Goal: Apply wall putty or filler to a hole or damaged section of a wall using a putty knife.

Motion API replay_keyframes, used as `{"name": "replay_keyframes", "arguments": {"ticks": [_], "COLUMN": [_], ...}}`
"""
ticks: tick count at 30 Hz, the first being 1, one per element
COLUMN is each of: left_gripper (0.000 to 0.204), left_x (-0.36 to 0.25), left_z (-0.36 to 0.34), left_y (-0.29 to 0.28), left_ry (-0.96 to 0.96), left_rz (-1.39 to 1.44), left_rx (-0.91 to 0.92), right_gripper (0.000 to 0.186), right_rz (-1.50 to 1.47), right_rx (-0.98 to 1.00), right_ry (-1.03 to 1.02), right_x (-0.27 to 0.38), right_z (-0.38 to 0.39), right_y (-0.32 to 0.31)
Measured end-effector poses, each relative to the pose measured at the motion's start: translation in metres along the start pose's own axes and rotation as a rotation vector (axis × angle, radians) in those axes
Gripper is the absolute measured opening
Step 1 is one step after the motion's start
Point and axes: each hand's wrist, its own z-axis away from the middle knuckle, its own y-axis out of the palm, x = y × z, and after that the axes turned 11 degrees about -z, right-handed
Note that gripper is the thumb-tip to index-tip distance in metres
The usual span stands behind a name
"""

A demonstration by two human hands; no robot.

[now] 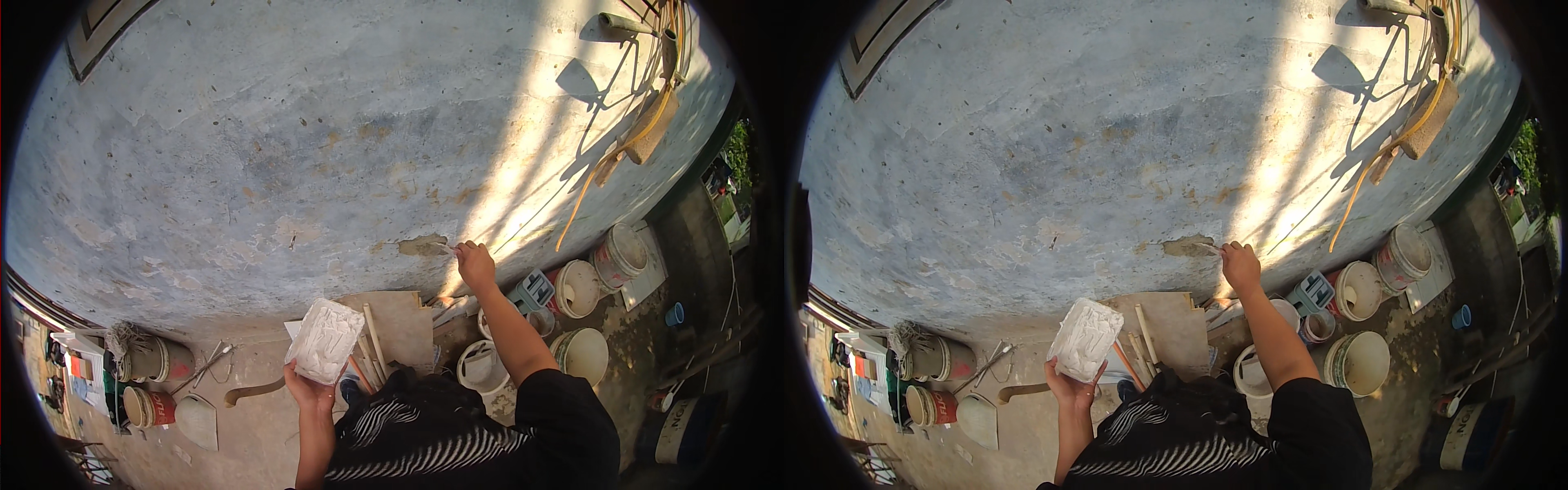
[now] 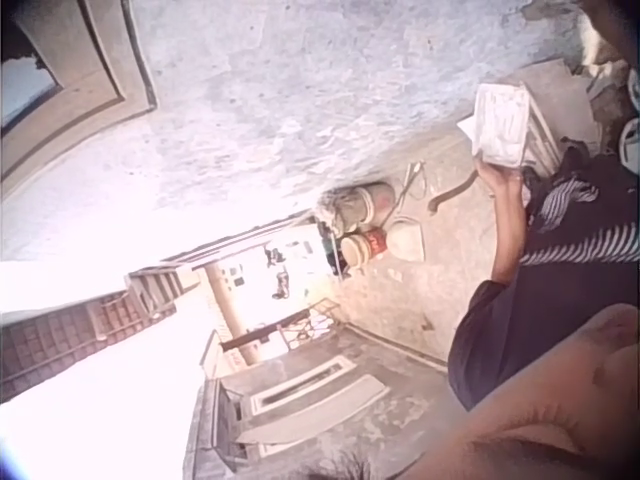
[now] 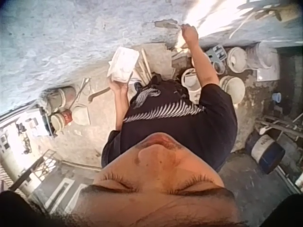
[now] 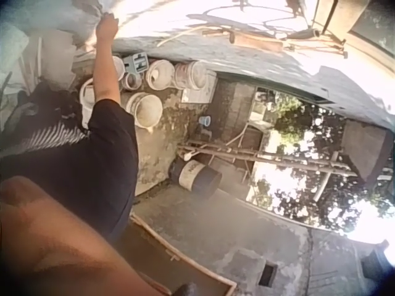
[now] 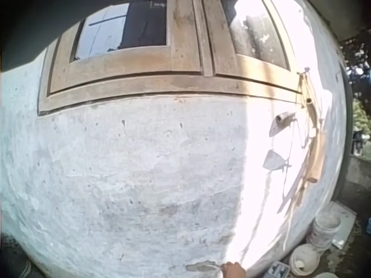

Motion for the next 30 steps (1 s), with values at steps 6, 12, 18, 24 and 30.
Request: {"name": "replay_keyframes", "arguments": {"ticks": [6, 12, 18, 24, 30], "left_gripper": [0.078, 0.079, 0.079, 0.079, 0.079], "left_x": [0.004, 0.002, 0.005, 0.010, 0.007], "left_z": [-0.002, 0.000, -0.003, -0.009, 0.001], "left_y": [-0.001, 0.002, 0.001, 0.010, 0.002], "left_ry": [-0.025, -0.018, -0.037, -0.041, -0.004], "left_rz": [-0.030, -0.026, -0.045, -0.050, -0.017], "left_rx": [0.026, 0.029, 0.043, 0.052, 0.038], "right_gripper": [0.016, 0.014, 0.014, 0.013, 0.015], "right_rz": [-0.070, -0.272, -0.164, -0.101, -0.031], "right_rx": [-0.062, -0.154, -0.133, -0.109, -0.025], "right_ry": [0.045, 0.062, 0.045, -0.130, -0.247], "right_x": [0.007, -0.019, -0.013, 0.000, 0.042], "right_z": [0.010, 0.018, 0.018, -0.008, -0.018], "right_y": [0.033, 0.014, 0.009, -0.013, -0.007]}}
